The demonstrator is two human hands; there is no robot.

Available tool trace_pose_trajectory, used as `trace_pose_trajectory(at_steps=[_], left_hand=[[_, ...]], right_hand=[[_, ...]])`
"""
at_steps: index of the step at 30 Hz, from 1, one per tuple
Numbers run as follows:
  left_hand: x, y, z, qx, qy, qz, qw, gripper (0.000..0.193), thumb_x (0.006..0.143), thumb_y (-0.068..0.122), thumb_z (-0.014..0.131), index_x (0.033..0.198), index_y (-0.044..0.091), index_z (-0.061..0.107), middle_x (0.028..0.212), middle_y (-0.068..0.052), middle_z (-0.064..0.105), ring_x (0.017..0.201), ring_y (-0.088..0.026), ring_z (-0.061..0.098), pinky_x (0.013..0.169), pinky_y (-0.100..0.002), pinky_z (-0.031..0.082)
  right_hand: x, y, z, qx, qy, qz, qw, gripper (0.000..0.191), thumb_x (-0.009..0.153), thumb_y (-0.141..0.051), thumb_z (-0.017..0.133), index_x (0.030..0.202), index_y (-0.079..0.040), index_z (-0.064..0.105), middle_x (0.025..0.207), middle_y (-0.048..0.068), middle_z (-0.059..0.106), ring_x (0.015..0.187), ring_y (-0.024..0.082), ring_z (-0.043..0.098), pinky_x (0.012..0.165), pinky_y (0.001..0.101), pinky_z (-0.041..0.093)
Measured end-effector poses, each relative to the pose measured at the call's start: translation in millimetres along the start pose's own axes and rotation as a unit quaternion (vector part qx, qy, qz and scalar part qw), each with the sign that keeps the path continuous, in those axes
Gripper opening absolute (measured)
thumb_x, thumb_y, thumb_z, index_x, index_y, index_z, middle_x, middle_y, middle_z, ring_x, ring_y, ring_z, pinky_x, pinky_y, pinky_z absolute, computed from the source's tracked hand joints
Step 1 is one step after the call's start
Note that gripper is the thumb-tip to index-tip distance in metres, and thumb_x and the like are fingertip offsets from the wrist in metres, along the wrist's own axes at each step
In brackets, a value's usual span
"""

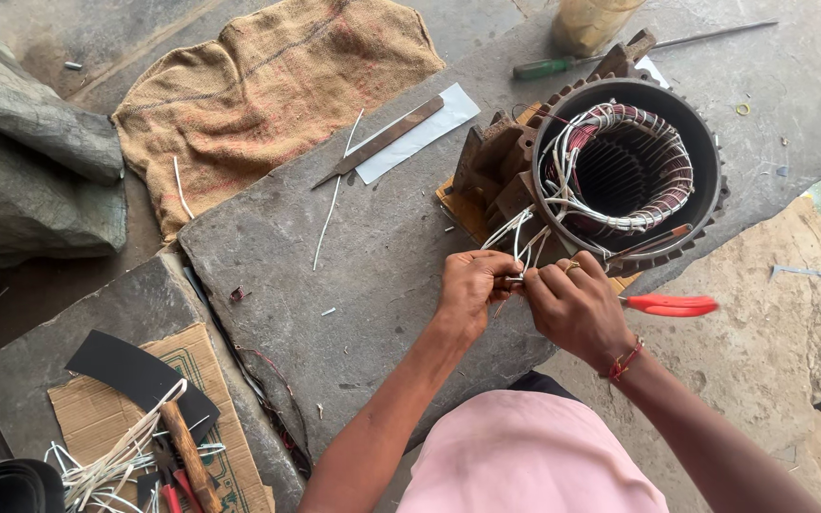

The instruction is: The person retrieves a pair of pliers from a cluttered shelf and walks to a workbench. They then use the pliers to strip insulation from several white wires protruding from a motor stator, twisting the exposed copper strands together.

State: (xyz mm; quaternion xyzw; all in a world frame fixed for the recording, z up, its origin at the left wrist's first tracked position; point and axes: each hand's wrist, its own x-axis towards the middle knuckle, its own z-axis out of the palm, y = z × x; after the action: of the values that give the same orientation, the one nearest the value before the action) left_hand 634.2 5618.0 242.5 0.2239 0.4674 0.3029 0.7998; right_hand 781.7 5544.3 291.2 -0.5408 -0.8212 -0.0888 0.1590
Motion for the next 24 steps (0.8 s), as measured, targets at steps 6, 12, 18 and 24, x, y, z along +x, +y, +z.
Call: trace_pose_trajectory(at_steps=[6, 12, 18, 24], left_hand=[[2.2, -11.7, 7.2, -0.035, -0.007, -0.001, 0.999, 0.008, 0.085, 0.000, 0.071, 0.078, -0.002, 0.074, 0.067, -0.008, 0.070, 0.054, -0.012, 0.063, 0.047, -0.024, 0.047], [8.6, -2.5, -7.5, -0.022, 0.001, 0.008, 1.000, 0.006, 0.085, 0.002, 0.072, 0.081, 0.000, 0.075, 0.070, -0.007, 0.072, 0.057, -0.010, 0.062, 0.051, -0.023, 0.049], [6.3, -4.9, -4.0, -0.011, -0.012, 0.019, 1.000, 0.007, 0.086, 0.002, 0.072, 0.080, -0.001, 0.074, 0.069, -0.006, 0.071, 0.058, -0.010, 0.061, 0.052, -0.024, 0.048], [3.1, -7.5, 3.8, -0.040, 0.004, 0.002, 0.999, 0.006, 0.085, 0.000, 0.071, 0.081, -0.001, 0.075, 0.068, -0.004, 0.068, 0.056, -0.008, 0.059, 0.052, -0.023, 0.048]], right_hand=[[-10.7, 8.6, -4.4, 0.001, 0.010, -0.033, 0.999, 0.007, 0.081, -0.006, 0.073, 0.086, -0.006, 0.069, 0.068, 0.000, 0.054, 0.063, 0.015, 0.055, 0.065, 0.0334, 0.043], [-24.2, -28.7, -30.7, 0.090, 0.085, -0.133, 0.983, 0.011, 0.091, -0.010, 0.072, 0.095, -0.002, 0.066, 0.075, 0.001, 0.055, 0.073, 0.014, 0.058, 0.068, 0.0330, 0.048], [-14.3, -1.7, -12.8, 0.088, 0.050, 0.098, 0.990, 0.017, 0.088, -0.016, 0.075, 0.096, -0.004, 0.066, 0.081, 0.005, 0.064, 0.073, 0.019, 0.061, 0.073, 0.0366, 0.045], [-5.7, -4.6, -6.6, 0.092, 0.038, 0.083, 0.992, 0.020, 0.084, -0.011, 0.075, 0.100, -0.003, 0.067, 0.078, 0.005, 0.060, 0.073, 0.021, 0.061, 0.072, 0.0360, 0.044]])
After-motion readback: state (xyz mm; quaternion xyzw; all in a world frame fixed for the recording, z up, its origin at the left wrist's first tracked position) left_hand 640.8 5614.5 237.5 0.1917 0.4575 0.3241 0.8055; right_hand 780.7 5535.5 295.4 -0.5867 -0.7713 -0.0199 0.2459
